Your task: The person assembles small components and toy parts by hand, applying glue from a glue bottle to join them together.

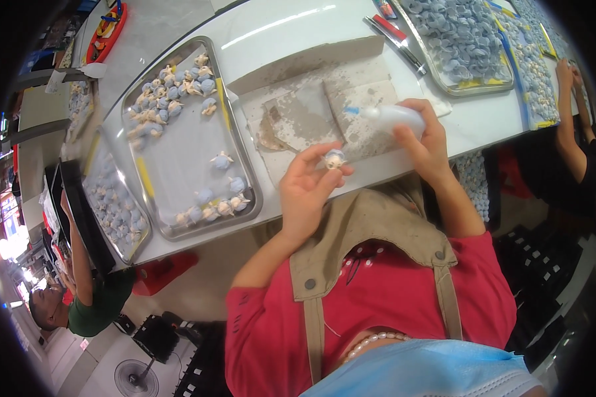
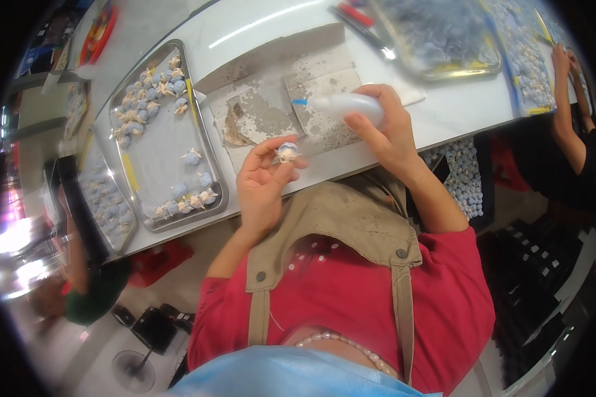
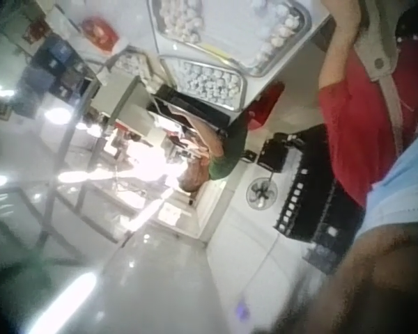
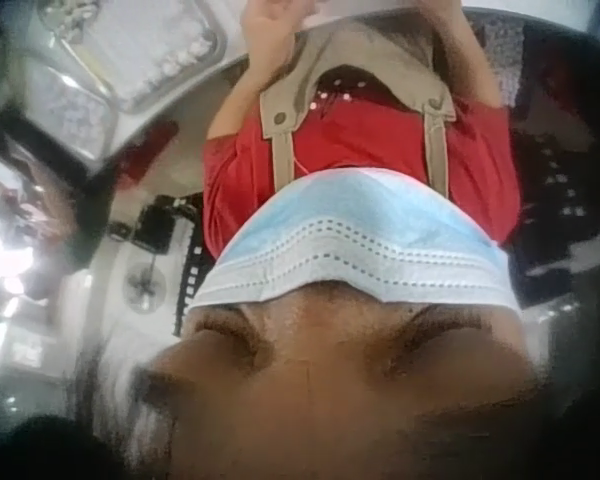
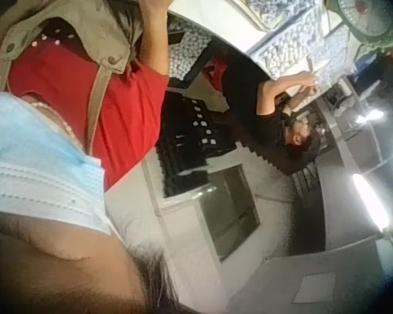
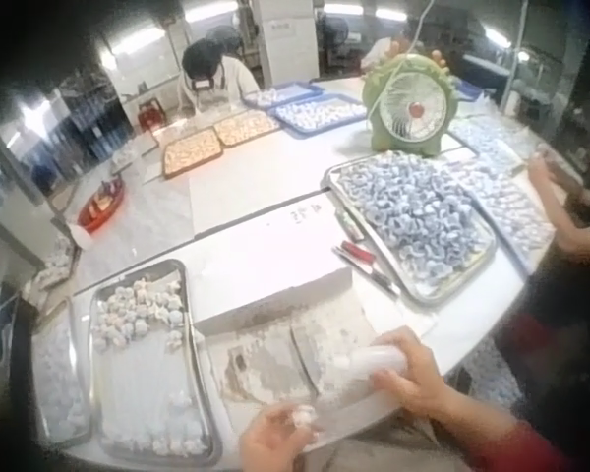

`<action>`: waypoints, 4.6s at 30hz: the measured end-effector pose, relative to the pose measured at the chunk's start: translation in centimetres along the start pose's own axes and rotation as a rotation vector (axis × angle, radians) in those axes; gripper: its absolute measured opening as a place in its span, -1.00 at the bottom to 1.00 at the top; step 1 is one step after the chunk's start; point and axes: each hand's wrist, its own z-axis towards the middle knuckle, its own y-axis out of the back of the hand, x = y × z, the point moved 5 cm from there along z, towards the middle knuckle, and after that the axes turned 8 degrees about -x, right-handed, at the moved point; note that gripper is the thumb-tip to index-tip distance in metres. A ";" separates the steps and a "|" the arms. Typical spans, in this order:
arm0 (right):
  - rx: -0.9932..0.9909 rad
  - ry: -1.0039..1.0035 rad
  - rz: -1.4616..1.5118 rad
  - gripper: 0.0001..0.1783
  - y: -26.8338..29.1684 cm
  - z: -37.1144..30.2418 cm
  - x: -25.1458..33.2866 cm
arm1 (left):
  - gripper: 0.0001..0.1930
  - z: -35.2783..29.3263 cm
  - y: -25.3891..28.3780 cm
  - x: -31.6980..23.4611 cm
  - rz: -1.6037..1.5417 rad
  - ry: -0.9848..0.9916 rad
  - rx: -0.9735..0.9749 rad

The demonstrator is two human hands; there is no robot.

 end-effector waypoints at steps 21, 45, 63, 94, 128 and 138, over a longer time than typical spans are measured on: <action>0.107 0.700 -0.457 -0.55 -0.1 -2.7 9.8 | -0.63 -1.5 0.2 0.0 0.070 -0.106 -0.021; 0.020 0.585 -0.403 -0.65 0.4 -2.2 8.6 | -0.67 -1.3 0.1 0.4 -0.019 -0.044 -0.047; -0.144 -0.158 0.098 -0.73 0.1 -1.4 0.0 | -0.66 -0.9 1.6 0.2 -0.213 -0.052 -0.050; -0.249 0.621 -0.856 -0.86 9.0 9.9 -0.2 | -0.61 -0.6 -0.8 -0.1 0.007 -0.087 -0.014; 0.035 0.606 -0.178 -0.69 -4.5 -5.1 6.6 | -0.58 -1.5 -0.2 0.0 0.041 -0.270 0.082; 0.176 0.714 -0.227 -0.76 -3.9 -3.8 7.2 | -0.68 -1.4 -0.5 -0.6 0.197 -0.291 0.032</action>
